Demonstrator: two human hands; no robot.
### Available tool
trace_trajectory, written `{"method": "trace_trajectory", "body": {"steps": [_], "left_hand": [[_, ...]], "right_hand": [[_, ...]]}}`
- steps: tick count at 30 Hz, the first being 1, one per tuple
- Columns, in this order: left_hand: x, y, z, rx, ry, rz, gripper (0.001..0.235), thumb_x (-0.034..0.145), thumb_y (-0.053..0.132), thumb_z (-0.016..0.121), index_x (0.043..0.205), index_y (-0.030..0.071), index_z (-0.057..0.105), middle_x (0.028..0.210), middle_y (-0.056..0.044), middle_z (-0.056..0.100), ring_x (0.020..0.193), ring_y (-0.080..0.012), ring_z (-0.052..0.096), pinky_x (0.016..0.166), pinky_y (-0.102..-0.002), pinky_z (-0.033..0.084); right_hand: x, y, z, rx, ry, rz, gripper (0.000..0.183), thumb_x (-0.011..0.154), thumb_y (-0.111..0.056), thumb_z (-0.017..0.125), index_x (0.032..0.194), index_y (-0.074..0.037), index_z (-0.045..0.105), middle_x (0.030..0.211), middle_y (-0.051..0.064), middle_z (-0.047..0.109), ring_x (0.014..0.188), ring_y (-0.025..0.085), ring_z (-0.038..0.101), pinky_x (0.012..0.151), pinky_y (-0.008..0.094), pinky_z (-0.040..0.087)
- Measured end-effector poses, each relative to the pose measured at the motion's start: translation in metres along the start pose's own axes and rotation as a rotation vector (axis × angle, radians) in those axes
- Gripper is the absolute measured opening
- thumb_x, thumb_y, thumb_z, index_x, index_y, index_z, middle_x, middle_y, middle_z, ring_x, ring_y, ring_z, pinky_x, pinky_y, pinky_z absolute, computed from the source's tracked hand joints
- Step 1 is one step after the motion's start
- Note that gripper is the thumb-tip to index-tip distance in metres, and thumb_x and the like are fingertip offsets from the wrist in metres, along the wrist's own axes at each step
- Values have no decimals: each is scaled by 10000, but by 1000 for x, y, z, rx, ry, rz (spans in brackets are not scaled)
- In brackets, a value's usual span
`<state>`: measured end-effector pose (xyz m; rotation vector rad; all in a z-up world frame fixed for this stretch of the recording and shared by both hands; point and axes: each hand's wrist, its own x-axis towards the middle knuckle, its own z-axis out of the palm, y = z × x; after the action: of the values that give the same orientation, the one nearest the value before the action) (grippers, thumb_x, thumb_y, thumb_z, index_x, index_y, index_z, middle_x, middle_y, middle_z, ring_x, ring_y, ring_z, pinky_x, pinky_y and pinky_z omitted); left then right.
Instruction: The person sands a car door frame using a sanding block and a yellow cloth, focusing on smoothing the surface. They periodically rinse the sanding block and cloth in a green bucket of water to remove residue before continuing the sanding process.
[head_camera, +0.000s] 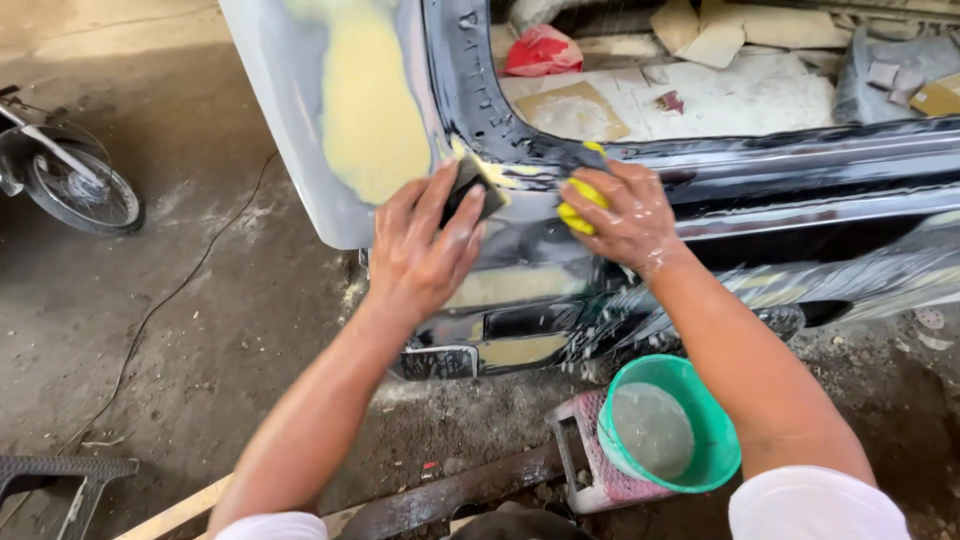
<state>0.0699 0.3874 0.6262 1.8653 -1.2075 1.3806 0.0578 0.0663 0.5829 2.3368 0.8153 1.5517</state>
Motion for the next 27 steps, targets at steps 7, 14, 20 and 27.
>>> {"method": "trace_trajectory", "body": {"steps": [7,14,20,27], "left_hand": [[-17,-20,87,525,-261,354,462,1011,210,519,1451,87,593,1577,-163,493,1389,-340,519,1095,-448,370],[-7,-41,50,523,-318,507,500,1055,192,463,1534,92,567,1642,-132,434,1497,-285,425,1186,-425,344],[-2,-25,76,518,-430,523,440,965,199,511,1383,91,598,1589,-116,493,1481,-270,448,1230,-467,264],[0,-49,30,508,-408,530,536,985,215,499,1509,192,609,1640,-30,439,1504,-229,404,1187,-436,363]], "right_hand": [[-23,16,-8,-13,78,152,568,749,-263,860,1279,-203,663,1318,44,611,1186,362,556,1011,515,433],[-25,27,-12,52,52,104,568,758,-216,855,1287,-188,651,1421,104,589,1276,343,554,1024,517,412],[2,22,-11,236,76,139,582,783,-145,817,1321,-78,605,1518,208,512,1410,434,511,1188,545,427],[14,23,-13,182,92,101,497,830,-152,835,1279,-78,635,1483,182,564,1375,412,548,1164,534,437]]}}
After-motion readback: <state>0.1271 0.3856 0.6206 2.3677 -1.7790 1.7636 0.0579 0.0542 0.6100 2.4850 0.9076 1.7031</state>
